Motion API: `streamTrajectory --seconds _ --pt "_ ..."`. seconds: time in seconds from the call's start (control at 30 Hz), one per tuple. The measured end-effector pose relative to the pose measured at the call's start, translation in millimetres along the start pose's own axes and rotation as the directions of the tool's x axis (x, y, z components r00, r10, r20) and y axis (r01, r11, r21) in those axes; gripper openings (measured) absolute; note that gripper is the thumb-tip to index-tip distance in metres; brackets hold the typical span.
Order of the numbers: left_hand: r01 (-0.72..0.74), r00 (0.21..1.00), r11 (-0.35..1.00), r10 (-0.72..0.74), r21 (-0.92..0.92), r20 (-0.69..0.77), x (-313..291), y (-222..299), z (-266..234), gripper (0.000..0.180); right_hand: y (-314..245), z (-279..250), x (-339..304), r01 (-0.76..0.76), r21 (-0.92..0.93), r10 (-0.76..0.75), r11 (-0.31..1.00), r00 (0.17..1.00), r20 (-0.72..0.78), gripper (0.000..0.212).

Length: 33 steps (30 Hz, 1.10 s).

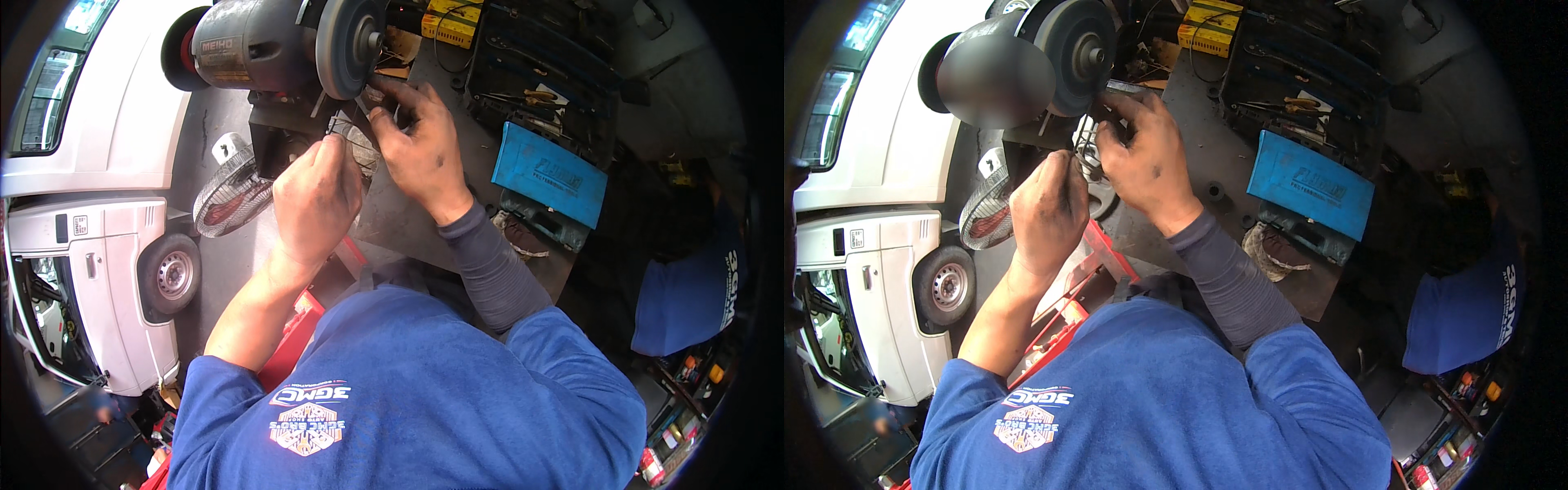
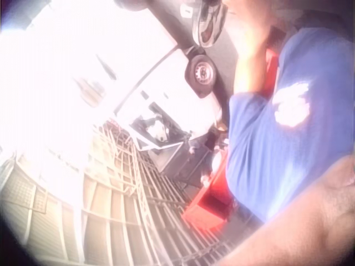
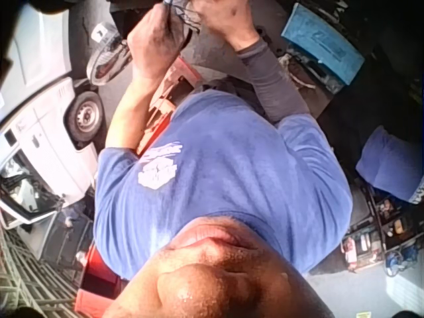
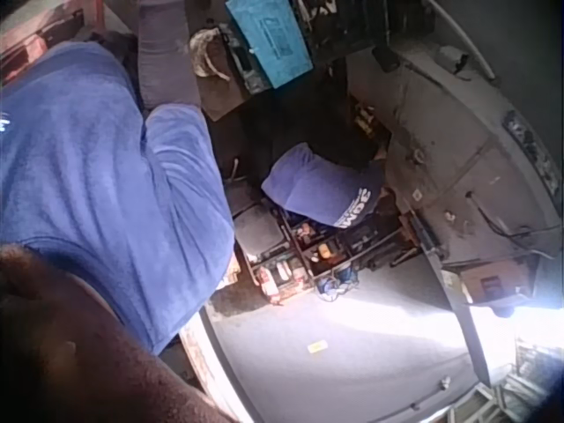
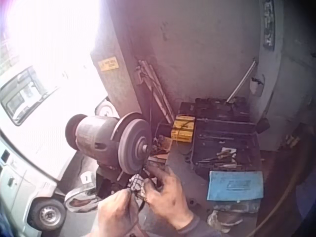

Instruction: The person grinds small cylindrical metal parts on a bench grinder and a metal plate, then wipes them with a cloth. The person repeats this process for several parts, occasionally pausing to inspect them.

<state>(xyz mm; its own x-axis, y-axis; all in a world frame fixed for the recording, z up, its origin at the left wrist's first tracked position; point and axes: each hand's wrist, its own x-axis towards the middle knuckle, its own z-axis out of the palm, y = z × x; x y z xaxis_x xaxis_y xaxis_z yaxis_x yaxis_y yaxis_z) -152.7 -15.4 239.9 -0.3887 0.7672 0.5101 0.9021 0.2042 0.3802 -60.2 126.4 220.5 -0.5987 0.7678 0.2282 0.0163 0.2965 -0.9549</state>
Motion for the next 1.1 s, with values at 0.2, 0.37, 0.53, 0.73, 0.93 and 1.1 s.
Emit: streamTrajectory --seconds 0.2,0.37,0.53,0.73,0.93,1.1 --pt "0.014 1.000 1.000 -0.014 0.027 -0.003 7 -7 7 0.007 6 0 10 -0.008 -0.012 0.008 1.000 1.000 -0.022 0.040" --pt "0.009 0.998 0.996 -0.004 0.093 -0.058 14 -9 19 0.009 12 -1 19 0.007 -0.017 -0.008 1.000 1.000 -0.016 0.045" --pt "0.034 0.996 0.996 -0.026 0.085 -0.086 16 -7 26 0.006 16 -1 25 0.054 -0.011 -0.054 0.999 0.998 -0.041 0.047" --pt "0.059 0.996 0.989 -0.050 0.139 -0.070 8 -6 25 0.006 13 0 16 -0.005 -0.037 0.005 0.999 1.000 0.009 0.048" --pt "0.051 0.994 0.981 -0.030 0.189 -0.108 -27 1 8 0.009 0 -2 -22 0.040 0.035 -0.043 0.999 0.994 0.097 0.049" --pt "0.069 0.993 0.987 -0.054 0.148 -0.104 -77 21 9 0.020 2 -10 -87 -0.293 0.285 0.239 0.912 0.948 0.210 0.044"
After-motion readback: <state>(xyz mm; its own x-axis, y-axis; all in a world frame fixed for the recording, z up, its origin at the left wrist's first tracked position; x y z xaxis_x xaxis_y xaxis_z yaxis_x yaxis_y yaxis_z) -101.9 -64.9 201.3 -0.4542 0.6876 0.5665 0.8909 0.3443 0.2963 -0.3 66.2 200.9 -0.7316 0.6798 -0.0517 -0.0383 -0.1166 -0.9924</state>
